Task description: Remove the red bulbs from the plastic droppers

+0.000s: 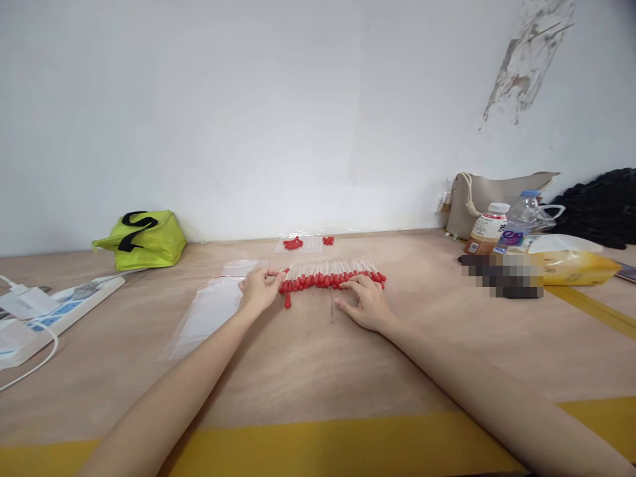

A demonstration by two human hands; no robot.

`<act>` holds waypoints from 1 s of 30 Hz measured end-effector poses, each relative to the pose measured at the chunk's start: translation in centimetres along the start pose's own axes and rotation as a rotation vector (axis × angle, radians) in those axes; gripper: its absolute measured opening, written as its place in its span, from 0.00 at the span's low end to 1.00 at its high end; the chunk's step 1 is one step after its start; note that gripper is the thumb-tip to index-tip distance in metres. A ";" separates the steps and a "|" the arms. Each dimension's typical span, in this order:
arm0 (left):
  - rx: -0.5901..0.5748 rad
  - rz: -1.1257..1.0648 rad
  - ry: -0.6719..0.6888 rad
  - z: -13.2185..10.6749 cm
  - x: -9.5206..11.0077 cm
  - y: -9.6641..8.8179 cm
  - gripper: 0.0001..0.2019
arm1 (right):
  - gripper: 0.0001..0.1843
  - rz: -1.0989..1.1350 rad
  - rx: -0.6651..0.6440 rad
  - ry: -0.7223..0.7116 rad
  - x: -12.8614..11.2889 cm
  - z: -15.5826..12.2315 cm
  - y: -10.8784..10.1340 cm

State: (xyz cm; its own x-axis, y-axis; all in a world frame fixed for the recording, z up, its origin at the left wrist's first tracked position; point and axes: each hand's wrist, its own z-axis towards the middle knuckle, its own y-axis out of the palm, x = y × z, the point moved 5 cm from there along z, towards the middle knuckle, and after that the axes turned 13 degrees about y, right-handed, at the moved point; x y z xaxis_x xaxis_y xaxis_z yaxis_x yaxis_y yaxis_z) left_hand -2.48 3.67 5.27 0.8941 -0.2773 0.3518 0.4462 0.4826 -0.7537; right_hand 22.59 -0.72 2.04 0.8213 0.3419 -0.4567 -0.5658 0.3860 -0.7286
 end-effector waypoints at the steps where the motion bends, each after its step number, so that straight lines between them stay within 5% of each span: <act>1: 0.046 -0.036 0.014 -0.2 0.1 -0.4 0.13 | 0.19 0.018 0.020 0.010 0.2 0.0 0.1; 4: 0.078 -0.160 0.144 -1.2 1.0 -0.6 0.11 | 0.24 0.052 0.107 0.033 0.5 0.1 -0.1; 8: -0.040 -0.286 0.335 -2.8 3.5 0.9 0.07 | 0.36 -0.050 0.167 -0.049 -0.1 -0.2 -0.7; 15: -0.151 -0.291 0.397 -5.1 5.9 2.2 0.05 | 0.21 -0.117 0.019 -0.311 -1.6 -0.7 0.0; 21: -0.152 -0.261 0.405 -5.3 6.1 2.0 0.06 | 0.15 -0.099 -0.010 -0.306 -1.5 -0.6 0.4; 26: -0.132 -0.161 0.564 -5.7 7.1 1.8 0.14 | 0.14 -0.131 -0.016 -0.339 -2.1 -0.8 0.3; 30: -0.150 -0.125 0.653 -6.0 7.7 2.0 0.11 | 0.15 -0.114 -0.018 -0.390 -2.6 -1.1 0.3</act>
State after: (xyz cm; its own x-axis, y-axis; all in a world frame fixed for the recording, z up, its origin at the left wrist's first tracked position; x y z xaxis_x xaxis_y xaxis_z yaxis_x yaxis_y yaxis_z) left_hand 5.08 -2.51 3.19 0.6082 -0.7907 0.0699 0.4925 0.3068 -0.8145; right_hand 20.42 -2.41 2.48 0.7879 0.5980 -0.1469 -0.4682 0.4269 -0.7737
